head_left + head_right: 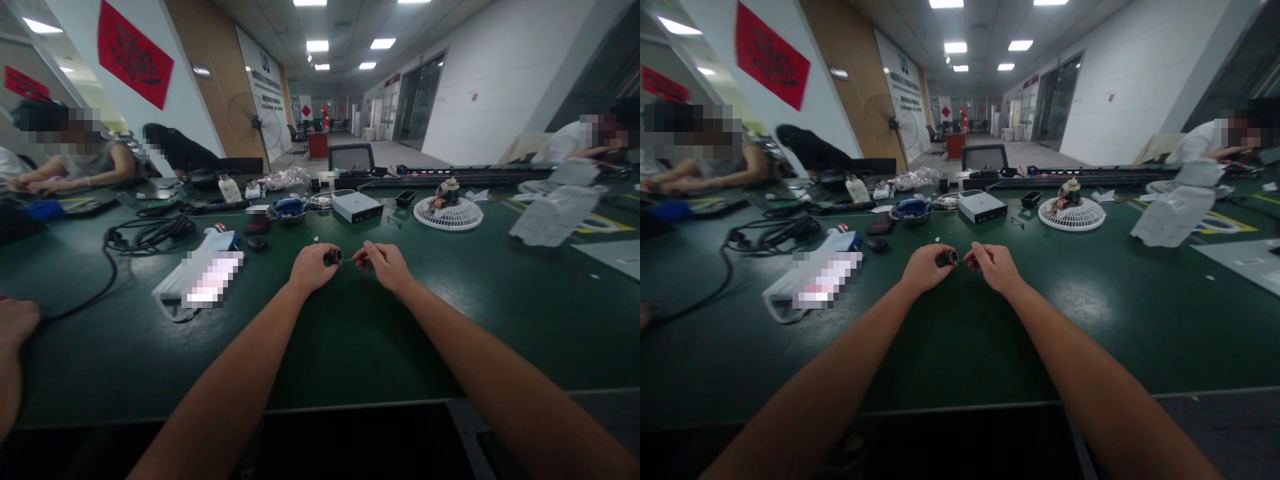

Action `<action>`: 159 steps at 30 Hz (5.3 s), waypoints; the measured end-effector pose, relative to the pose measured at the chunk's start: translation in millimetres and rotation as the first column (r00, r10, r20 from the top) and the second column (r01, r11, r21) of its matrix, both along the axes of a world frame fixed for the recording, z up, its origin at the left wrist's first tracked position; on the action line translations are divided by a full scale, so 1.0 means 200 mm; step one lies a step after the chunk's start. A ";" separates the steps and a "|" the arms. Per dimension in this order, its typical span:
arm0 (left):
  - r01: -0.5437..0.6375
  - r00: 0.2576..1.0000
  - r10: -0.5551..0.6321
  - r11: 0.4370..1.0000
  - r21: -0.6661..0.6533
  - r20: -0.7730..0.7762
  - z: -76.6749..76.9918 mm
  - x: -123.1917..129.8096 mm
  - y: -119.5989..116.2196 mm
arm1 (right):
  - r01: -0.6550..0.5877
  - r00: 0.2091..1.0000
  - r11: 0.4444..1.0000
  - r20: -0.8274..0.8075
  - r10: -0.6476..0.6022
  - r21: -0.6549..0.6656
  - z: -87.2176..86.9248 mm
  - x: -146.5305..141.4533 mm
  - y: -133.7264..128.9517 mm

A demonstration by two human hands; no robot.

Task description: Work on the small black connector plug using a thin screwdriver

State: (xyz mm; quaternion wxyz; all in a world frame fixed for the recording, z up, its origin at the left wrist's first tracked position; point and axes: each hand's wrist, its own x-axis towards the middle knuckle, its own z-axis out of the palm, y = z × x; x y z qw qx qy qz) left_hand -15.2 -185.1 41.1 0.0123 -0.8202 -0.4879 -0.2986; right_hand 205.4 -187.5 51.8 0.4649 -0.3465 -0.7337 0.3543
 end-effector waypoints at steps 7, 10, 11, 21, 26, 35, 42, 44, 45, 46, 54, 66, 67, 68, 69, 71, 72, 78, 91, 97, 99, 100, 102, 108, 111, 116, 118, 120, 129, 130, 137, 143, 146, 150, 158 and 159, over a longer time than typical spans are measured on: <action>0.017 1.000 -0.017 1.000 0.000 0.003 -0.01 -0.01 0.00 | 0.055 0.998 0.998 -0.015 -0.055 -0.003 -0.02 -0.02 0.02; 0.015 1.000 -0.015 1.000 -0.002 -0.010 -0.01 -0.01 0.00 | 0.095 0.996 0.995 0.005 -0.095 0.008 -0.02 -0.02 0.02; 0.013 1.000 -0.013 1.000 -0.003 -0.015 0.00 -0.01 0.00 | 0.105 0.994 0.994 0.012 -0.105 0.010 -0.02 -0.02 0.02; 0.004 0.997 -0.005 1.000 -0.016 -0.074 0.01 0.01 -0.01 | 0.063 0.998 0.996 0.025 -0.062 -0.068 0.00 0.01 0.03; -0.003 0.999 0.002 1.000 -0.006 -0.052 0.02 0.02 -0.02 | -0.022 0.999 0.990 -0.044 0.016 -0.139 0.00 0.01 0.03; -0.016 1.000 0.017 1.000 0.005 -0.014 0.01 0.00 -0.01 | 0.062 0.989 0.981 -0.118 -0.085 -0.183 -0.02 -0.02 0.06; -0.014 1.000 0.014 1.000 0.011 -0.024 0.02 -0.01 -0.03 | 0.169 0.969 0.972 -0.152 -0.194 -0.163 -0.03 -0.02 0.08; -0.014 0.999 0.014 1.000 0.010 -0.029 0.02 -0.01 -0.03 | 0.179 0.966 0.971 -0.158 -0.204 -0.159 -0.03 -0.02 0.08; -0.013 0.999 0.013 1.000 0.009 -0.032 0.02 -0.01 -0.03 | 0.176 0.967 0.972 -0.159 -0.201 -0.158 -0.03 -0.02 0.08; -0.012 0.999 0.012 1.000 0.008 -0.035 0.02 -0.01 -0.03 | 0.167 0.968 0.973 -0.158 -0.192 -0.158 -0.03 -0.02 0.08; -0.026 0.999 0.026 1.000 0.011 -0.035 0.02 -0.01 -0.03 | -0.015 0.992 0.981 -0.126 -0.010 -0.193 -0.02 -0.03 0.05; -0.008 0.998 0.008 1.000 0.001 -0.060 0.02 0.02 -0.02 | 0.123 0.992 0.989 0.013 -0.123 -0.077 -0.03 0.02 0.06; -0.009 0.998 0.009 1.000 0.001 -0.057 0.02 0.02 -0.02 | 0.137 0.990 0.989 0.019 -0.136 -0.051 -0.02 0.01 0.06; -0.010 0.998 0.010 1.000 0.001 -0.055 0.02 0.02 -0.02 | 0.146 0.989 0.989 0.026 -0.146 -0.027 -0.02 0.01 0.05; -0.010 0.999 0.010 1.000 0.000 -0.053 0.02 0.02 -0.02 | 0.150 0.988 0.989 0.033 -0.150 -0.004 -0.02 0.01 0.04; -0.012 0.999 0.012 1.000 0.000 -0.049 0.02 0.02 -0.02 | 0.142 0.988 0.989 0.050 -0.143 0.032 -0.01 0.00 0.02; -0.014 0.999 0.014 1.000 0.001 -0.047 0.01 0.01 -0.02 | 0.132 0.989 0.990 0.061 -0.135 0.046 0.00 0.00 0.02; -0.021 0.998 0.021 1.000 0.002 -0.057 0.01 0.00 -0.01 | 0.099 0.989 0.993 0.102 -0.105 0.070 0.01 -0.01 0.01; -0.011 0.998 0.012 1.000 0.008 -0.068 0.01 0.03 -0.02 | 0.076 0.996 0.996 -0.044 -0.077 -0.036 0.00 0.00 0.02; -0.052 0.997 0.053 0.999 0.013 -0.063 0.00 0.00 -0.01 | 0.077 0.997 0.995 -0.009 -0.078 -0.067 -0.01 -0.01 0.04; -0.054 0.996 0.055 0.998 0.010 -0.071 0.00 -0.01 -0.01 | 0.031 1.000 0.995 0.003 -0.031 -0.097 0.00 -0.02 0.04; -0.052 0.996 0.053 0.999 0.008 -0.075 0.00 -0.01 -0.02 | 0.008 1.000 0.993 0.000 -0.008 -0.114 0.00 -0.02 0.03; -0.047 0.996 0.047 0.999 0.005 -0.078 0.00 -0.01 -0.02 | -0.021 1.000 0.989 -0.015 0.019 -0.143 -0.01 -0.03 0.03; -0.050 0.996 0.050 0.999 0.010 -0.070 0.01 0.00 -0.02 | 0.032 0.998 0.993 -0.044 -0.038 -0.118 -0.01 -0.02 0.04; -0.046 0.996 0.046 0.999 0.007 -0.075 0.01 -0.01 -0.02 | 0.033 0.999 0.995 -0.025 -0.035 -0.092 -0.01 -0.02 0.03; -0.033 0.996 0.033 0.999 0.005 -0.082 0.01 0.00 -0.03 | -0.008 0.998 0.992 -0.055 0.001 -0.130 0.00 -0.03 0.01; -0.032 0.996 0.032 0.999 0.007 -0.078 0.01 0.01 -0.03 | 0.009 0.997 0.990 -0.080 -0.020 -0.137 0.00 -0.03 0.02; -0.034 0.997 0.035 0.999 0.008 -0.074 0.01 0.02 -0.03 | 0.044 0.994 0.990 -0.092 -0.057 -0.132 -0.01 -0.02 0.03; -0.030 0.994 0.030 1.000 -0.001 -0.101 0.02 0.00 -0.03 | 0.091 0.995 0.992 -0.022 -0.093 -0.093 0.00 -0.01 0.02; -0.026 0.994 0.026 1.000 -0.003 -0.104 0.02 0.01 -0.03 | 0.090 0.995 0.991 -0.023 -0.093 -0.101 0.00 -0.02 0.02; -0.031 0.995 0.031 1.000 0.002 -0.097 0.02 0.01 -0.03 | 0.119 0.988 0.983 -0.078 -0.130 -0.142 0.00 -0.01 0.04; -0.027 0.995 0.026 1.000 -0.013 -0.100 0.03 0.01 -0.04 | 0.092 0.994 0.984 -0.048 -0.100 -0.154 0.01 -0.01 0.03; -0.032 0.995 0.031 0.999 -0.014 -0.091 0.03 0.01 -0.04 | 0.075 0.994 0.982 -0.065 -0.088 -0.171 0.00 -0.02 0.03; -0.042 0.996 0.040 0.999 -0.020 -0.080 0.02 0.00 -0.04 | 0.114 0.990 0.980 -0.069 -0.126 -0.160 -0.01 -0.01 0.04; -0.025 0.994 0.021 0.999 -0.028 -0.108 0.02 0.00 -0.03 | 0.081 0.994 0.977 -0.057 -0.094 -0.196 -0.01 -0.01 0.05; -0.025 0.994 0.022 0.999 -0.027 -0.109 0.02 0.00 -0.03 | 0.092 0.992 0.977 -0.062 -0.105 -0.192 -0.01 -0.01 0.05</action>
